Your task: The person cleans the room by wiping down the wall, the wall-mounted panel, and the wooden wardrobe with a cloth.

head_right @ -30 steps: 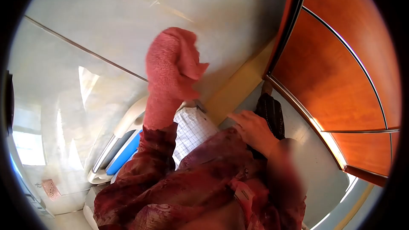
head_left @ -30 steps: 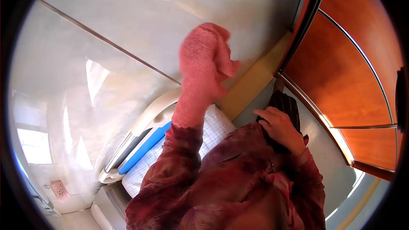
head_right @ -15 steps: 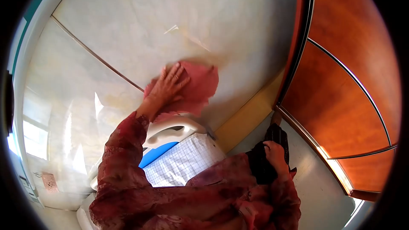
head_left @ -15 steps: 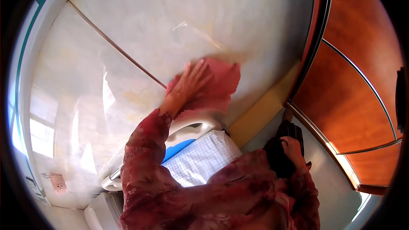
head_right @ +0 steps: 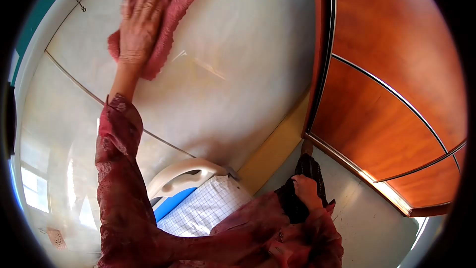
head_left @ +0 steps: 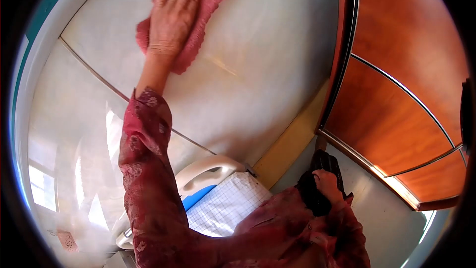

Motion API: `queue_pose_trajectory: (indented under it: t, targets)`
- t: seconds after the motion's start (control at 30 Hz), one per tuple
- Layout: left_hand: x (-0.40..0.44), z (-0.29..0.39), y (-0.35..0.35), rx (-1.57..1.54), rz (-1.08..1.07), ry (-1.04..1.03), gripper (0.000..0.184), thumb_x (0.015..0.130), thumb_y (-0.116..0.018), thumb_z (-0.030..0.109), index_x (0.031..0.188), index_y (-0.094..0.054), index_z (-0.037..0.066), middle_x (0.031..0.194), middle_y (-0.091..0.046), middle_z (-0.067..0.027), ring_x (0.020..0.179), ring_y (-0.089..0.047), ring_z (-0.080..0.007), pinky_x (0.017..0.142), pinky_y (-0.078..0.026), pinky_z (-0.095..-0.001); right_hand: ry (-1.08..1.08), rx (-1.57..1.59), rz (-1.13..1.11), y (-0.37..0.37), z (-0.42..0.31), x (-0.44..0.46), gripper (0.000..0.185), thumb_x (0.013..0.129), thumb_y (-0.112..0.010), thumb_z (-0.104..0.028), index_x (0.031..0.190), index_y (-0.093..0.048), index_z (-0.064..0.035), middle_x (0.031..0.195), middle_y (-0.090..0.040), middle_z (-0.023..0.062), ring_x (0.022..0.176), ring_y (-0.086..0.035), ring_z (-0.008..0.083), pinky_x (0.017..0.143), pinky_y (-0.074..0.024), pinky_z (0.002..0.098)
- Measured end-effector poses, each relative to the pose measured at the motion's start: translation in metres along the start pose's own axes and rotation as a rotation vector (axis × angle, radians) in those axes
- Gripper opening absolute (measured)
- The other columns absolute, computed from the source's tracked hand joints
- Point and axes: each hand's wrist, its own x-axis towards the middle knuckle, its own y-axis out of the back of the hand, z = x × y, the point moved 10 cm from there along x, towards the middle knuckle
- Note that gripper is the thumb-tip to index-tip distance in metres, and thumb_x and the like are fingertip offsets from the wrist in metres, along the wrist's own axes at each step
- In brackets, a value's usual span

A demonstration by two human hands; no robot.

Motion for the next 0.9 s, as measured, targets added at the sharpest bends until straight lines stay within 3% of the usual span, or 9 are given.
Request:
queue_pose_trajectory:
  t: [0.07,0.23,0.33,0.5,0.53,0.6,0.7,0.77,0.9]
  targets:
    - [-0.01,0.066,-0.043,-0.042,-0.266,-0.179,0.051,0.089,-0.054,0.015,0.138,-0.057,0.005,0.147,-0.054,-0.0083,0.146,-0.038,-0.0253,0.121,-0.023,-0.0505,-0.015,0.005,0.005,-0.002,0.001,0.0,0.013,0.085,-0.066,-0.007,0.097,-0.071,-0.0072,0.091,-0.07,0.0158,0.084,-0.068,0.0357,0.073,-0.0547,0.0433]
    - [-0.135,0.247,-0.085,-0.267,-0.547,-0.514,0.049,0.089,-0.053,0.014,0.135,-0.053,-0.004,0.138,-0.058,-0.013,0.136,-0.048,-0.0281,0.118,-0.031,-0.0433,-0.039,-0.025,-0.013,0.005,0.001,-0.008,0.012,0.086,-0.066,-0.011,0.096,-0.072,-0.0074,0.089,-0.07,0.015,0.083,-0.068,0.0355,0.073,-0.0549,0.0429]
    - [-0.153,0.235,-0.009,-0.899,-0.818,-0.223,0.043,0.09,-0.055,0.017,0.13,-0.057,0.004,0.126,-0.061,-0.009,0.129,-0.052,-0.0247,0.113,-0.035,-0.0401,-0.05,0.049,0.038,0.016,0.006,-0.012,0.013,0.086,-0.065,-0.011,0.096,-0.073,-0.0078,0.09,-0.071,0.0147,0.084,-0.069,0.0356,0.074,-0.0549,0.0433]
    - [-0.239,0.209,-0.038,-1.34,-0.78,-0.131,0.055,0.087,-0.058,0.028,0.134,-0.058,0.0,0.146,-0.052,-0.0163,0.148,-0.03,-0.0338,0.122,-0.014,-0.0556,-0.045,0.086,0.029,0.011,0.008,-0.01,0.014,0.087,-0.064,-0.011,0.096,-0.074,-0.0084,0.092,-0.072,0.015,0.087,-0.069,0.0359,0.077,-0.0549,0.0436]
    - [-0.215,0.171,-0.018,-0.829,-0.638,-0.259,0.053,0.087,-0.059,0.025,0.134,-0.057,0.001,0.139,-0.055,-0.0162,0.14,-0.04,-0.0334,0.118,-0.022,-0.0558,-0.05,0.082,0.012,0.008,0.008,-0.01,0.014,0.087,-0.064,-0.011,0.096,-0.074,-0.0085,0.093,-0.072,0.0151,0.087,-0.069,0.036,0.077,-0.0549,0.0436]
    - [-0.16,0.082,0.007,-0.295,-0.367,-0.173,0.051,0.087,-0.059,0.02,0.134,-0.055,0.0,0.135,-0.057,-0.0178,0.133,-0.049,-0.0349,0.116,-0.029,-0.0569,-0.034,0.081,0.004,0.004,0.006,-0.007,0.014,0.087,-0.064,-0.012,0.096,-0.074,-0.0083,0.093,-0.072,0.0153,0.087,-0.069,0.0359,0.078,-0.0549,0.0436]
    - [-0.08,-0.058,0.05,-0.024,-0.11,0.197,0.05,0.089,-0.055,0.016,0.135,-0.053,-0.003,0.137,-0.057,-0.0198,0.135,-0.047,-0.0369,0.117,-0.028,-0.0567,-0.033,0.072,-0.015,-0.001,0.003,-0.003,0.014,0.087,-0.064,-0.012,0.096,-0.074,-0.0081,0.094,-0.072,0.0153,0.088,-0.069,0.0358,0.078,-0.0548,0.0436]
    - [-0.048,-0.097,0.06,0.162,0.043,0.226,0.042,0.09,-0.057,0.018,0.128,-0.058,-0.001,0.128,-0.061,-0.0201,0.124,-0.054,-0.0393,0.114,-0.032,-0.0585,-0.017,0.062,-0.004,-0.001,0.0,0.003,0.014,0.087,-0.064,-0.013,0.096,-0.074,-0.008,0.094,-0.072,0.0152,0.088,-0.069,0.0357,0.078,-0.0548,0.0437]
    - [-0.01,-0.056,0.038,-0.026,0.007,0.287,0.055,0.09,-0.06,0.027,0.137,-0.051,0.0,0.14,-0.055,-0.02,0.136,-0.046,-0.0368,0.119,-0.027,-0.0538,-0.017,0.003,-0.017,-0.009,0.006,-0.002,0.013,0.087,-0.066,-0.013,0.096,-0.074,-0.0081,0.092,-0.072,0.0141,0.087,-0.069,0.035,0.076,-0.0548,0.0438]
